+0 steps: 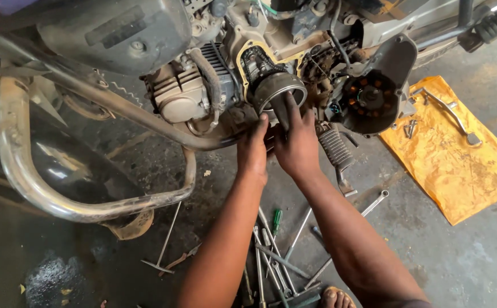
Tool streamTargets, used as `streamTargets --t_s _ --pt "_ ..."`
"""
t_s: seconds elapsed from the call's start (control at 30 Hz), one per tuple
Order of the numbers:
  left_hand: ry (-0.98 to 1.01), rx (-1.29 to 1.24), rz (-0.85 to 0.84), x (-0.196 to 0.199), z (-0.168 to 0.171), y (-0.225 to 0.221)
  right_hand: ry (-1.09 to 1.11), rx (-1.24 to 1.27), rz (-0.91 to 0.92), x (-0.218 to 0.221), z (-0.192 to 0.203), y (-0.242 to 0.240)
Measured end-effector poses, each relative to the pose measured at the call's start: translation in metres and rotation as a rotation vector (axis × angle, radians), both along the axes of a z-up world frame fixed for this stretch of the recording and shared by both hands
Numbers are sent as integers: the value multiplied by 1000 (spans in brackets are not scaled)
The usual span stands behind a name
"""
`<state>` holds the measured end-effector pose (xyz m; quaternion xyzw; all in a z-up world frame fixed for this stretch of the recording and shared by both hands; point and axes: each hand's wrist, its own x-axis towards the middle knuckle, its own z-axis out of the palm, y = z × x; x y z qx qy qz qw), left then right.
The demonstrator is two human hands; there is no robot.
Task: Dismantling and reassembling components of a motorcycle engine using various hand tools.
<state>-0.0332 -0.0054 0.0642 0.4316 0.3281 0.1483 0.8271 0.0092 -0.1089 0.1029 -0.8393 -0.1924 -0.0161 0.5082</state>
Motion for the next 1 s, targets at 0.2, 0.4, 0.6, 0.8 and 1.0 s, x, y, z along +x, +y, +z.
streamTargets --t_s 0.2,0.4,0.6,0.8,1.0 --pt "8 -27 17 3 25 -10 86 321 0 2 -20 -10" --pt "-130 -124 -14 19 6 -14 19 255 -84 -14 2 -12" --pt "-199 -308 -78 25 1 -15 -477 29 -103 -20 -2 -17" --pt "-404 -385 -265 17 9 -17 -57 178 -132 -25 -7 -18" --pt "-374 -288 -237 16 12 -20 -174 139 -120 -21 -7 -21"
